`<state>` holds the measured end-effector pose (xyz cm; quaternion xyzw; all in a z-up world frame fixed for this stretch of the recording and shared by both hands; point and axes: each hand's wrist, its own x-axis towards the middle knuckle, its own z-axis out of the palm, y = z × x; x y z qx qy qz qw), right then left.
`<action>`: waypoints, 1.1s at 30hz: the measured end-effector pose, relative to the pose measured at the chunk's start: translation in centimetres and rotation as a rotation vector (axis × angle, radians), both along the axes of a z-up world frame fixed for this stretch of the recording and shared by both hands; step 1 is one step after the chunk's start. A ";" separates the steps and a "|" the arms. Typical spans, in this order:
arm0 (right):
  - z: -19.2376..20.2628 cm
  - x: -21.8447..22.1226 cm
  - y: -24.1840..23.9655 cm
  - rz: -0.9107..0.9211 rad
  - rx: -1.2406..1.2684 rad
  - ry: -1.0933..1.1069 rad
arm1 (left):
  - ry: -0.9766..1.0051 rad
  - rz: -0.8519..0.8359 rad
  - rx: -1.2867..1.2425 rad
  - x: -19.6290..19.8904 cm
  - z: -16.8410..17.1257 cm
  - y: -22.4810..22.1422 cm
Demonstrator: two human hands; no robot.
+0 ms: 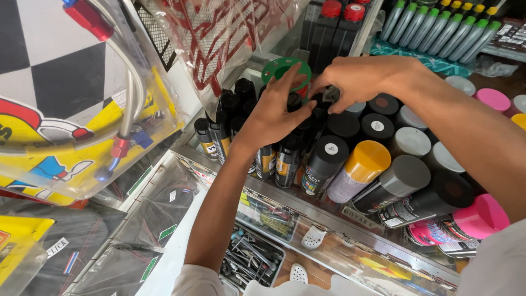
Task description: Cleaning and organizing various spray paint cans on a retail shelf in a parts shop.
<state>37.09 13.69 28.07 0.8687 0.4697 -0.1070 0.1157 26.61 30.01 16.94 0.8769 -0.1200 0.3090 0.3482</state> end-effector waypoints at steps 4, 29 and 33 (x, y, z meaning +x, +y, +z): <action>-0.8 0.4 0.7 0.000 -0.030 -0.038 | -0.017 0.011 -0.041 -1.2 -0.2 0.2; -3.9 4.4 1.1 0.050 -0.002 0.048 | -0.175 0.306 -0.082 -13.3 -2.3 -4.2; -3.7 4.2 1.1 0.005 -0.010 0.046 | -0.075 0.313 -0.199 -15.9 -6.1 -6.2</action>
